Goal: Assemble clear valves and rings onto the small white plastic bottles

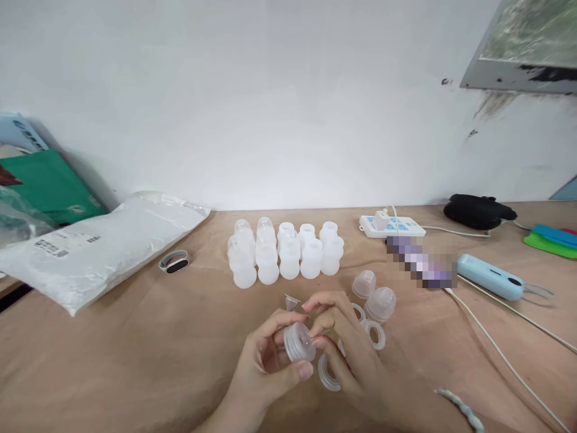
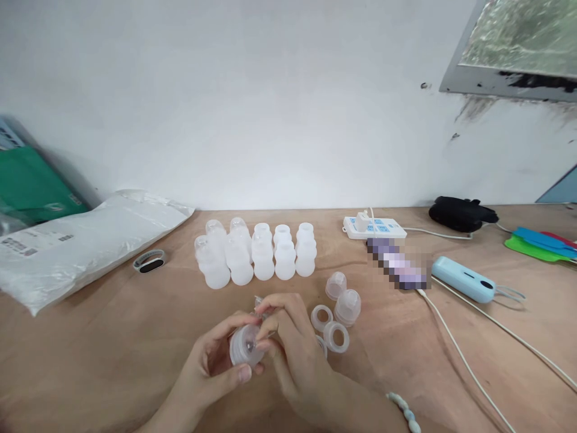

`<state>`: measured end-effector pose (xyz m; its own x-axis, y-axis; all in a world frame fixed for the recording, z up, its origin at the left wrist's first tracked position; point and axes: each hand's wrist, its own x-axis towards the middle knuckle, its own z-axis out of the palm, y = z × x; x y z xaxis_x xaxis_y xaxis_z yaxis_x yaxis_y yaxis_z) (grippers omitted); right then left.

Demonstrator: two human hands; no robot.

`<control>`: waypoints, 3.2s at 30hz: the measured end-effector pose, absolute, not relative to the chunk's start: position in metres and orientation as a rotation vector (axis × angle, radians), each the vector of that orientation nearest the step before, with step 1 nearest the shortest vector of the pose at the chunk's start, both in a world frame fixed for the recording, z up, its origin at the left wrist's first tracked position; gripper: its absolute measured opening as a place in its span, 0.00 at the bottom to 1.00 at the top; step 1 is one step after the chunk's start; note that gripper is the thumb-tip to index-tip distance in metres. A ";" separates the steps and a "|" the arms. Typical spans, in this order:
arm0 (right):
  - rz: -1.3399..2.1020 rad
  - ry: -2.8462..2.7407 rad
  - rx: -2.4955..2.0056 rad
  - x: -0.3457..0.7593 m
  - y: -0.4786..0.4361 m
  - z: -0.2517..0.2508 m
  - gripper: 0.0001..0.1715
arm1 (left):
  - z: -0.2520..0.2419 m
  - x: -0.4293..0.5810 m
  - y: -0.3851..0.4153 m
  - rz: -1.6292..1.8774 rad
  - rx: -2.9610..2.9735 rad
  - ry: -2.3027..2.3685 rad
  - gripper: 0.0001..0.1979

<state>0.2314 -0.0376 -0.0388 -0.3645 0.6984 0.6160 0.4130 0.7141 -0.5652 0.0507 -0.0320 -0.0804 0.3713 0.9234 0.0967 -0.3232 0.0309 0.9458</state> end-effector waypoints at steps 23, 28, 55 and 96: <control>0.691 -2.102 -0.711 0.242 -0.023 -0.027 0.17 | -0.085 0.044 -0.029 1.120 1.164 0.587 0.21; 0.642 -2.220 -0.628 0.236 -0.024 -0.028 0.19 | -0.086 0.047 -0.027 1.072 1.082 0.495 0.28; 0.522 -2.684 -1.097 0.206 0.177 0.037 0.13 | -0.080 0.034 -0.025 1.190 1.186 0.549 0.16; 1.162 -1.808 -1.169 0.278 0.000 -0.029 0.23 | -0.062 0.024 -0.015 1.177 1.453 1.016 0.18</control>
<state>0.2782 -0.0001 -0.0290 -0.3647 0.9283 0.0722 0.3200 0.1977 -0.9266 0.0237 -0.0150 -0.0618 0.1842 0.9677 0.1720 0.0286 -0.1802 0.9832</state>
